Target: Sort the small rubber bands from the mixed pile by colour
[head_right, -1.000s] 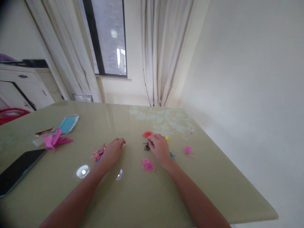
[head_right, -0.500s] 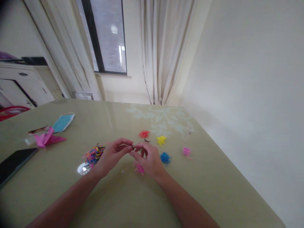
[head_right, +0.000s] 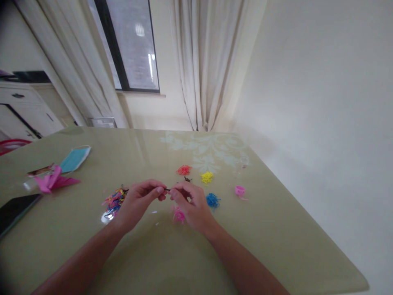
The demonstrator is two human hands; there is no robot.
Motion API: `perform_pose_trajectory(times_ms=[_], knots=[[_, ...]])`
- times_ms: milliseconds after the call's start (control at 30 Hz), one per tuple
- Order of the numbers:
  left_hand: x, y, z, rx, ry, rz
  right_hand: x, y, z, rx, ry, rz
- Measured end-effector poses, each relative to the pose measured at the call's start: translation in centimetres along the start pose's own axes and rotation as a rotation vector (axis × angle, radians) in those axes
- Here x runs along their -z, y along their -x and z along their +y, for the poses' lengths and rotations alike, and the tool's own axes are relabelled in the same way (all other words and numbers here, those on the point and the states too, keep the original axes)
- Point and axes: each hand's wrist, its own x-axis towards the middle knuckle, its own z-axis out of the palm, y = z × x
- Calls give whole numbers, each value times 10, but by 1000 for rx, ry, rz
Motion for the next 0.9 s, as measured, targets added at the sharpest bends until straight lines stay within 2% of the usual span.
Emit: perform_pose_trajectory(times_ms=[100, 167, 267, 333, 367, 500, 567, 667, 900], knots=[[0, 1, 2, -13, -33, -24, 0, 2, -1, -41, -94, -19], [5, -2, 3, -44, -59, 19, 0, 1, -1, -51, -103, -12], [25, -11, 6, -122, -144, 219, 4, -5, 2, -85, -48, -20], [45, -18, 8, -160, -315, 339, 8, -11, 7, -114, 32, -48], [56, -20, 8, -147, -436, 350, 9, -14, 11, -122, 80, -59], [84, -22, -1, 16, -1102, 221, 14, -20, 27, -101, 376, -32], [88, -19, -7, 110, -1290, 129, 16, -21, 34, -60, 563, -7], [86, -16, -10, 181, -1357, 3, 17, -23, 39, -18, 734, -12], [81, -20, -18, 100, -1377, -103, 15, -25, 47, -55, 762, -8]])
